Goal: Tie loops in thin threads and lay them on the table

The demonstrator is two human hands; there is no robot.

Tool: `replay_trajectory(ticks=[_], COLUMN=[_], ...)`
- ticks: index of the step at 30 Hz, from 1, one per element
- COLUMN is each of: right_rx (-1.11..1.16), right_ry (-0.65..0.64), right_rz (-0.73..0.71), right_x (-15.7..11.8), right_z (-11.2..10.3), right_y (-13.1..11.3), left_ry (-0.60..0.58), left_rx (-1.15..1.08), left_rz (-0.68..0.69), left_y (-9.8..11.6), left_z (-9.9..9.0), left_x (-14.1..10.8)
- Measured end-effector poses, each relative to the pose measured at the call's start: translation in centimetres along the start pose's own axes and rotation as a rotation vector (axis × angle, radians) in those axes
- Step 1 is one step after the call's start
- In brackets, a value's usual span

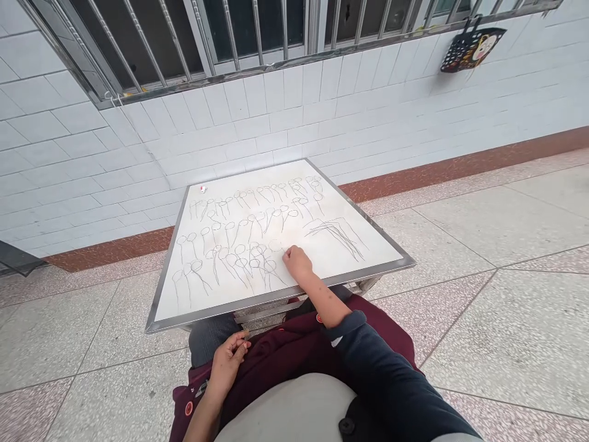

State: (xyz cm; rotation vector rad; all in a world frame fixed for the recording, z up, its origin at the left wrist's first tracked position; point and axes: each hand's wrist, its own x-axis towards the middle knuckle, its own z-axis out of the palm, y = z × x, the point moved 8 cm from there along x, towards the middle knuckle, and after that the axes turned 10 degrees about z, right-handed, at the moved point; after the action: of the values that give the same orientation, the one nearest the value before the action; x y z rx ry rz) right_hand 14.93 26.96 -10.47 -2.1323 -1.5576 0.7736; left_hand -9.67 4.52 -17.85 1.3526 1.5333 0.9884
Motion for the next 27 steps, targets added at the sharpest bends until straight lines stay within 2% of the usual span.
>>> replay_trajectory(ticks=[4,11,17,20,23,27], right_rx=[0.135,0.34,0.529,0.613,0.677,0.723], right_ry=[0.005,-0.038,-0.075,-0.083,-0.1,-0.13], right_rz=[-0.027,-0.143,-0.243,-0.27,-0.297,-0.349], right_x=[-0.6,-0.4,-0.3,-0.3,-0.3,-0.7], right_z=[-0.2,1.0,1.0,0.8,0.7,0.7], right_y=[0.0,-0.9,-0.5,-0.6,-1.0,-1.8], left_ry=[0.003,0.04,0.122,0.167,0.216,0.218], left_rx=[0.002,-0.01,-0.017,-0.012,-0.001,0.014], left_rz=[0.015,0.076,0.142,0.188,0.248,0.357], left_y=[0.2,1.5,4.3,6.9,9.7,13.4], left_z=[-0.1,0.2,-1.2,-2.1,-2.3,-0.2], left_x=[0.0,-0.5,-0.4,1.2,3.9,8.3])
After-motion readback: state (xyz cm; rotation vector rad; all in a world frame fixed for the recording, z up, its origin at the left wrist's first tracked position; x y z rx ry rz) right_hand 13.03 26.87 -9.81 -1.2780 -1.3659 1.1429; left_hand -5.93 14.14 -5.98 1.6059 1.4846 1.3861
